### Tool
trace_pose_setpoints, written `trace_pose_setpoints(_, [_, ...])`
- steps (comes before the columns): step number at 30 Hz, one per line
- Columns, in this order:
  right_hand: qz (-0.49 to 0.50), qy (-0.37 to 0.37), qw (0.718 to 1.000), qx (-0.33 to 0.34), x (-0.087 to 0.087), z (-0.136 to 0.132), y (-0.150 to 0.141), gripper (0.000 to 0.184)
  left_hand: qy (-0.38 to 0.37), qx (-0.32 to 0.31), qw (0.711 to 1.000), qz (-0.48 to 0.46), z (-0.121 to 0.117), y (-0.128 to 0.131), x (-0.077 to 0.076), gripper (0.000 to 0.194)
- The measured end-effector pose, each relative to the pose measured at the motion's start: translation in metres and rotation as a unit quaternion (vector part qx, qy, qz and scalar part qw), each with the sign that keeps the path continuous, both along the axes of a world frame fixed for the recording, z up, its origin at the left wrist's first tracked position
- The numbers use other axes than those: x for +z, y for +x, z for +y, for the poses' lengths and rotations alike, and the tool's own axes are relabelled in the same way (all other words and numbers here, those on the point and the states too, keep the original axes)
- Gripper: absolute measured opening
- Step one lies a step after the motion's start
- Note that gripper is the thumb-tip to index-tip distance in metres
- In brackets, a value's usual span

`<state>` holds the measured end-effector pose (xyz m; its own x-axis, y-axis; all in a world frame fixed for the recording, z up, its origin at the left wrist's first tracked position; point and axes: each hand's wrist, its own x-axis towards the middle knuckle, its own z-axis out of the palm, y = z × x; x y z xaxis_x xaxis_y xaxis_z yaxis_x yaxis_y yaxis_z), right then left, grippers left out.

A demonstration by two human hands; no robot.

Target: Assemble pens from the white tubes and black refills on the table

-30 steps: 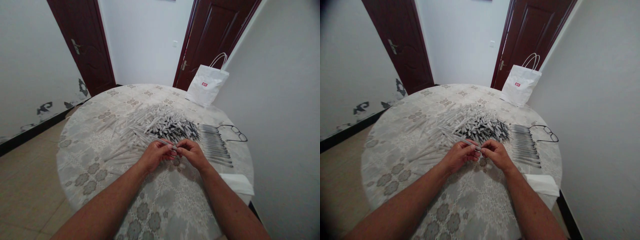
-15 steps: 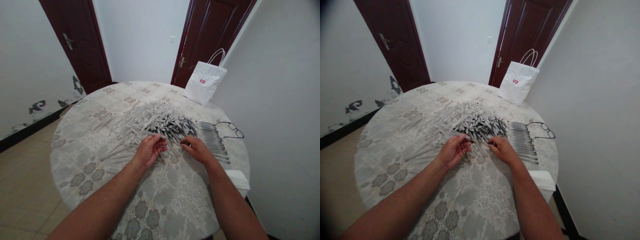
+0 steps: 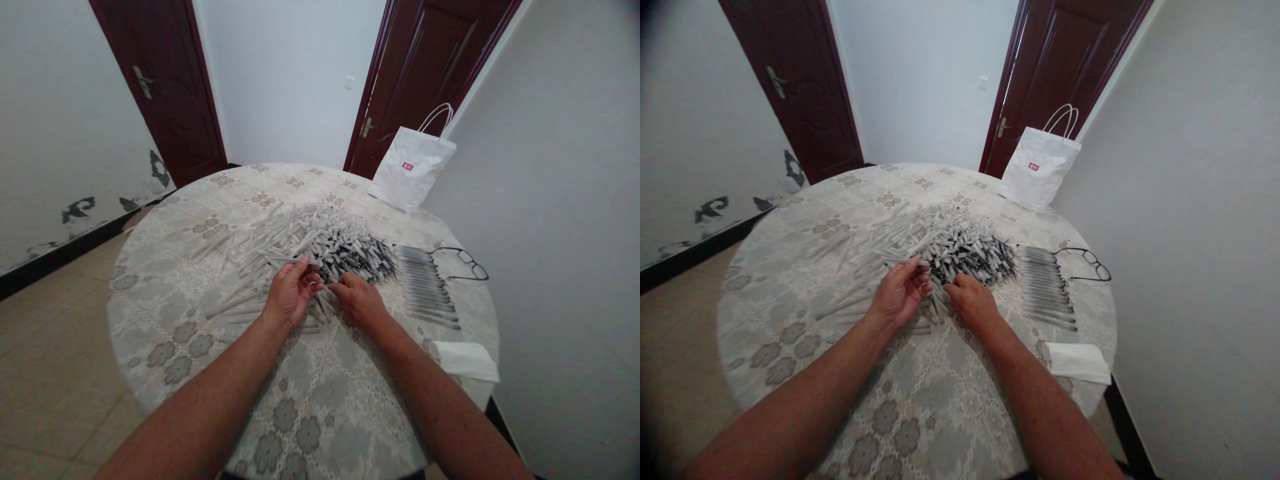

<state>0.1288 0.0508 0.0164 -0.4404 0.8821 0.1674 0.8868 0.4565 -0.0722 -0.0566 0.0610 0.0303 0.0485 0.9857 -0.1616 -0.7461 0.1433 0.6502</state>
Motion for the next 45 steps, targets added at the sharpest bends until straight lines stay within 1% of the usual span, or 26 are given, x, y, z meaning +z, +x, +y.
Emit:
trace_pose_setpoints(3, [-0.062, -0.004, 0.997, -0.035, -0.001, 0.004, -0.012, 0.023, 0.006, -0.001, 1.0, 0.002, -0.001, 0.001, 0.001, 0.028])
trace_pose_setpoints(8, [-0.11, -0.005, 0.991, -0.074, 0.001, 0.011, -0.016, 0.021, 0.01, -0.014, 1.0, 0.004, -0.003, 0.001, 0.002, 0.028])
trace_pose_setpoints(13, [-0.147, -0.033, 0.987, -0.047, 0.01, 0.018, -0.02, 0.022, 0.006, -0.014, 1.0, 0.014, -0.004, 0.001, 0.002, 0.028])
trace_pose_setpoints(15, [-0.149, -0.039, 0.987, -0.049, 0.013, 0.02, -0.024, 0.024, 0.009, -0.014, 1.0, 0.015, -0.004, 0.0, 0.001, 0.028])
trace_pose_setpoints(17, [-0.14, -0.044, 0.987, -0.058, 0.015, 0.02, -0.026, 0.023, 0.01, -0.013, 1.0, 0.015, -0.004, 0.0, 0.0, 0.028])
trace_pose_setpoints(19, [-0.105, -0.041, 0.991, -0.068, 0.015, 0.017, -0.025, 0.02, 0.009, -0.012, 1.0, 0.016, -0.003, -0.001, -0.002, 0.029])
trace_pose_setpoints(21, [-0.018, -0.021, 0.997, -0.068, 0.016, 0.013, -0.02, 0.016, 0.006, -0.013, 1.0, 0.018, -0.003, 0.0, -0.004, 0.03])
trace_pose_setpoints(22, [0.05, -0.013, 0.997, -0.062, 0.018, 0.011, -0.017, 0.015, 0.007, -0.014, 1.0, 0.019, -0.003, 0.0, -0.004, 0.03])
trace_pose_setpoints(23, [0.131, -0.015, 0.99, -0.055, 0.019, 0.008, -0.014, 0.015, 0.008, -0.016, 1.0, 0.02, -0.003, 0.001, -0.005, 0.03])
trace_pose_setpoints(24, [0.219, -0.031, 0.974, -0.052, 0.021, 0.006, -0.011, 0.015, 0.011, -0.019, 1.0, 0.021, -0.003, 0.001, -0.005, 0.03])
trace_pose_setpoints(25, [0.306, -0.059, 0.949, -0.052, 0.022, 0.003, -0.009, 0.016, 0.015, -0.022, 0.999, 0.024, -0.003, 0.002, -0.005, 0.031])
trace_pose_setpoints(27, [0.457, -0.124, 0.878, -0.07, 0.021, -0.001, -0.007, 0.02, 0.027, -0.035, 0.998, 0.035, -0.004, 0.004, -0.005, 0.031])
trace_pose_setpoints(28, [0.514, -0.146, 0.842, -0.079, 0.019, -0.002, -0.007, 0.023, 0.032, -0.043, 0.998, 0.042, -0.005, 0.005, -0.005, 0.031])
trace_pose_setpoints(29, [0.557, -0.158, 0.811, -0.083, 0.017, -0.003, -0.008, 0.025, 0.036, -0.05, 0.997, 0.048, -0.006, 0.006, -0.005, 0.031])
trace_pose_setpoints(30, [0.589, -0.162, 0.788, -0.083, 0.013, -0.004, -0.008, 0.026, 0.039, -0.056, 0.996, 0.053, -0.007, 0.007, -0.005, 0.032])
trace_pose_setpoints(31, [0.61, -0.163, 0.771, -0.081, 0.009, -0.004, -0.008, 0.027, 0.041, -0.06, 0.996, 0.056, -0.008, 0.008, -0.005, 0.032])
trace_pose_setpoints(33, [0.633, -0.165, 0.753, -0.075, 0.002, -0.004, -0.008, 0.028, 0.044, -0.066, 0.995, 0.062, -0.01, 0.009, -0.005, 0.033])
trace_pose_setpoints(36, [0.649, -0.174, 0.739, -0.062, -0.004, -0.003, -0.006, 0.026, 0.047, -0.074, 0.993, 0.079, -0.013, 0.011, -0.003, 0.033])
trace_pose_setpoints(40, [0.653, -0.18, 0.733, -0.055, -0.002, -0.004, -0.005, 0.024, 0.056, -0.078, 0.99, 0.107, -0.014, 0.013, -0.002, 0.033])
trace_pose_setpoints(45, [0.661, -0.149, 0.732, -0.067, 0.004, -0.005, -0.005, 0.025, 0.061, -0.071, 0.988, 0.125, -0.013, 0.014, -0.005, 0.034])
